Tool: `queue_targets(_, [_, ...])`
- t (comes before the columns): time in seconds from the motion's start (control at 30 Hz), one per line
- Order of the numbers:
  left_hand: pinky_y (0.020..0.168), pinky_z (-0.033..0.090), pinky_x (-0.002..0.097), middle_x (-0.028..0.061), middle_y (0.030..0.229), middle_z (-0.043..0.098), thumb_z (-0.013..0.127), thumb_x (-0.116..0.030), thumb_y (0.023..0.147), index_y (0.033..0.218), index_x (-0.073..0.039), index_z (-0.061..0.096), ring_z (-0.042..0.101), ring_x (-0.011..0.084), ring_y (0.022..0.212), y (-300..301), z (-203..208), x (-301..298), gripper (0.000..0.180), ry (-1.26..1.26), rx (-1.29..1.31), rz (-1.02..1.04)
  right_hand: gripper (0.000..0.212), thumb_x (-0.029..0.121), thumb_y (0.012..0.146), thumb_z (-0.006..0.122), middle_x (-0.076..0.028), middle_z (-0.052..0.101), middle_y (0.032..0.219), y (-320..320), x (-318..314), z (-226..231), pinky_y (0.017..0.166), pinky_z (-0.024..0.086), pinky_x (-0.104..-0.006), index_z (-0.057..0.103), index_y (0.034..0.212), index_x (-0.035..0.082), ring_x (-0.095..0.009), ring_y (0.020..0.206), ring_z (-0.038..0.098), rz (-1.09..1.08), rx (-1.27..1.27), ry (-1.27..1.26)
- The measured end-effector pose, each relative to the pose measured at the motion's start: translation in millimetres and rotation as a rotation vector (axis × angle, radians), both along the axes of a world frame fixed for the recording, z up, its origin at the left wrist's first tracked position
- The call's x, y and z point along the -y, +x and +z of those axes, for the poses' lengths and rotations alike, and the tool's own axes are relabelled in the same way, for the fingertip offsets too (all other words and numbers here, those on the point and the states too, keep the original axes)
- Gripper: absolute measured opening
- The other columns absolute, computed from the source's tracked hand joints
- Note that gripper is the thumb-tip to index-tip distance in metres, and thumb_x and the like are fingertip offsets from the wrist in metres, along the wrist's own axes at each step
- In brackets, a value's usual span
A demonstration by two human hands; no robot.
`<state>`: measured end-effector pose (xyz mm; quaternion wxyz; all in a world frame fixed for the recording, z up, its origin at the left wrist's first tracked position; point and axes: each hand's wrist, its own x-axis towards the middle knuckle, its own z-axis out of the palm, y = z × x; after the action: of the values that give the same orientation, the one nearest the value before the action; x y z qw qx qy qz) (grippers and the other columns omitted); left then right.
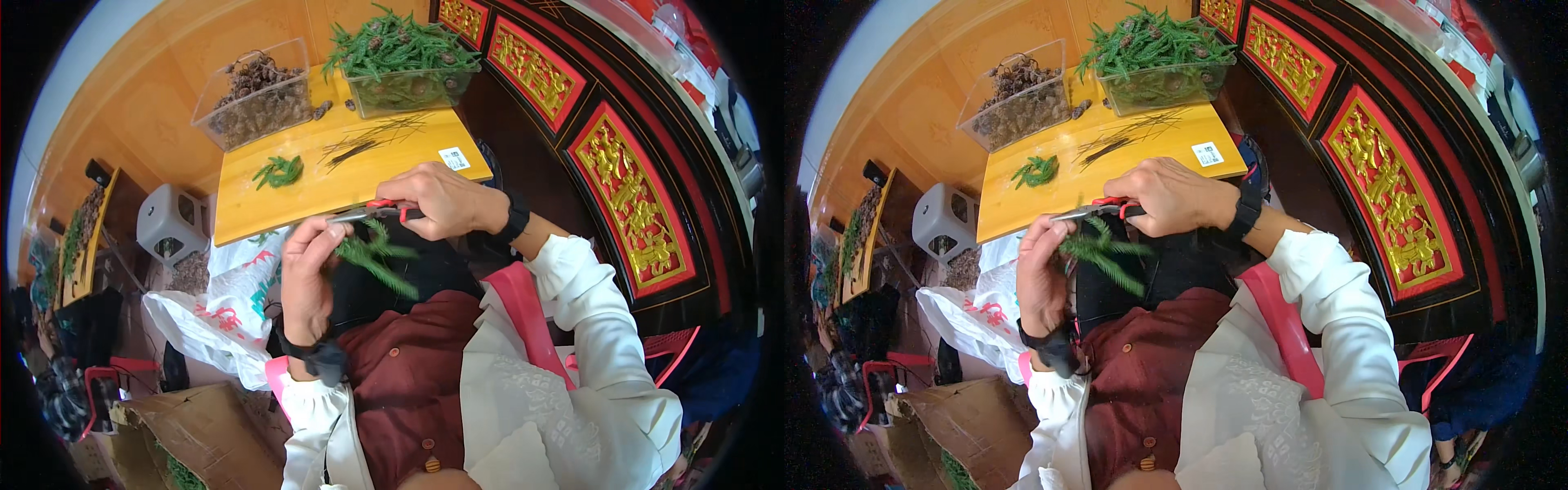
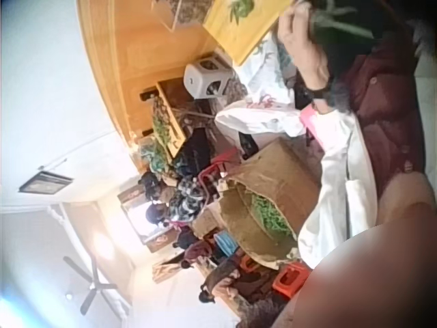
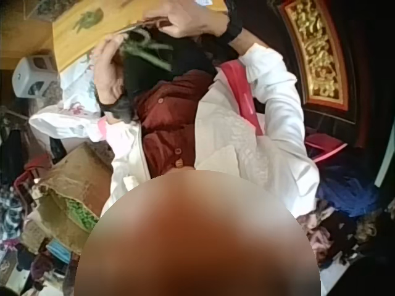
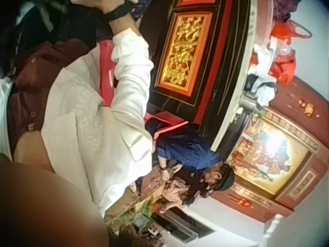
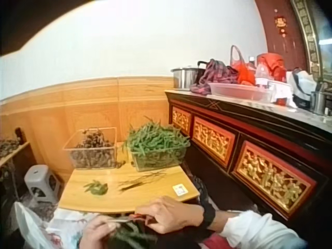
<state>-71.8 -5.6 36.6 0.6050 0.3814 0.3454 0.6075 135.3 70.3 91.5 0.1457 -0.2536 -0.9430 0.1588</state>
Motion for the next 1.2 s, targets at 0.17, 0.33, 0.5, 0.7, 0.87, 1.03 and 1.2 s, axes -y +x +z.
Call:
queue_targets(0.17, [0.072, 0.040, 0.0181, -0.0012, 0.081, 0.063, 0.066, -0.003, 0.082, 0.086, 0.002, 0.066, 0.052, 0.0039, 0.076, 4.5, 0.3, -1.5, 0.007, 0.162, -0.385, 0.370, 0.013, 0.011, 0.079, 0.058, -0.017, 0.061, 0.083, -7.6, 11.7, -12.0, 0.069, 0.044, -0.0380, 0.059, 0.086, 0.001, -0.034, 0.078, 0.059, -0.138, -0.050, -0.215])
queue_targets(0.33, [0.072, 0.041, 0.0186, -0.0010, 0.082, 0.063, 0.065, -0.004, 0.083, 0.087, 0.003, 0.066, 0.052, 0.0043, 0.076, 11.0, -0.3, -3.4, 0.007, 0.118, -0.264, 0.366, 0.012, 0.011, 0.081, 0.056, -0.018, 0.061, 0.083, -0.6, 24.8, -26.2, 0.071, 0.044, -0.0388, 0.058, 0.087, 0.001, -0.036, 0.081, 0.059, -0.237, -0.271, -0.340])
queue_targets(0.5, [0.074, 0.042, 0.0196, 0.0005, 0.084, 0.064, 0.063, -0.007, 0.086, 0.091, 0.001, 0.065, 0.054, 0.0057, 0.078, 14.6, 1.1, -3.7, 0.010, 0.153, -0.320, 0.361, 0.017, 0.015, 0.079, 0.057, -0.020, 0.060, 0.082, 4.3, 38.1, -19.1, 0.072, 0.044, -0.0437, 0.055, 0.088, 0.000, -0.039, 0.082, 0.058, -0.261, -0.134, -0.148])
queue_targets(0.7, [0.069, 0.041, 0.0198, 0.0000, 0.080, 0.061, 0.064, -0.005, 0.085, 0.089, 0.002, 0.065, 0.052, 0.0057, 0.075, 18.4, -4.4, -1.9, 0.009, 0.220, -0.444, 0.431, 0.025, 0.018, 0.075, 0.060, -0.023, 0.061, 0.087, 6.9, 38.7, -15.6, 0.076, 0.045, -0.0491, 0.054, 0.087, -0.002, -0.042, 0.086, 0.058, -0.269, -0.052, -0.113])
queue_targets(0.87, [0.063, 0.039, 0.0218, 0.0022, 0.074, 0.056, 0.065, -0.003, 0.081, 0.085, 0.003, 0.064, 0.049, 0.0090, 0.067, 20.6, -3.4, -6.1, 0.008, 0.325, -0.611, 0.538, 0.025, 0.018, 0.075, 0.060, -0.024, 0.061, 0.087, 7.7, 36.9, -14.0, 0.076, 0.045, -0.0493, 0.054, 0.087, -0.003, -0.042, 0.086, 0.058, -0.245, -0.076, -0.071])
queue_targets(1.03, [0.063, 0.040, 0.0243, 0.0046, 0.072, 0.055, 0.066, -0.003, 0.079, 0.085, 0.002, 0.065, 0.051, 0.0121, 0.066, 21.0, 1.0, -1.7, 0.008, 0.357, -0.753, 0.594, 0.021, 0.016, 0.075, 0.058, -0.024, 0.060, 0.080, 6.4, 37.4, -19.4, 0.072, 0.044, -0.0487, 0.054, 0.085, -0.002, -0.042, 0.080, 0.058, -0.269, -0.054, -0.057])
queue_targets(1.2, [0.065, 0.042, 0.0244, 0.0048, 0.074, 0.058, 0.066, -0.005, 0.080, 0.088, 0.003, 0.065, 0.052, 0.0112, 0.069, 21.4, -1.7, -0.4, 0.010, 0.419, -0.861, 0.699, 0.019, 0.015, 0.075, 0.058, -0.025, 0.060, 0.075, -1.7, 41.0, -11.2, 0.070, 0.045, -0.0488, 0.054, 0.082, -0.003, -0.043, 0.078, 0.058, -0.294, -0.059, -0.091])
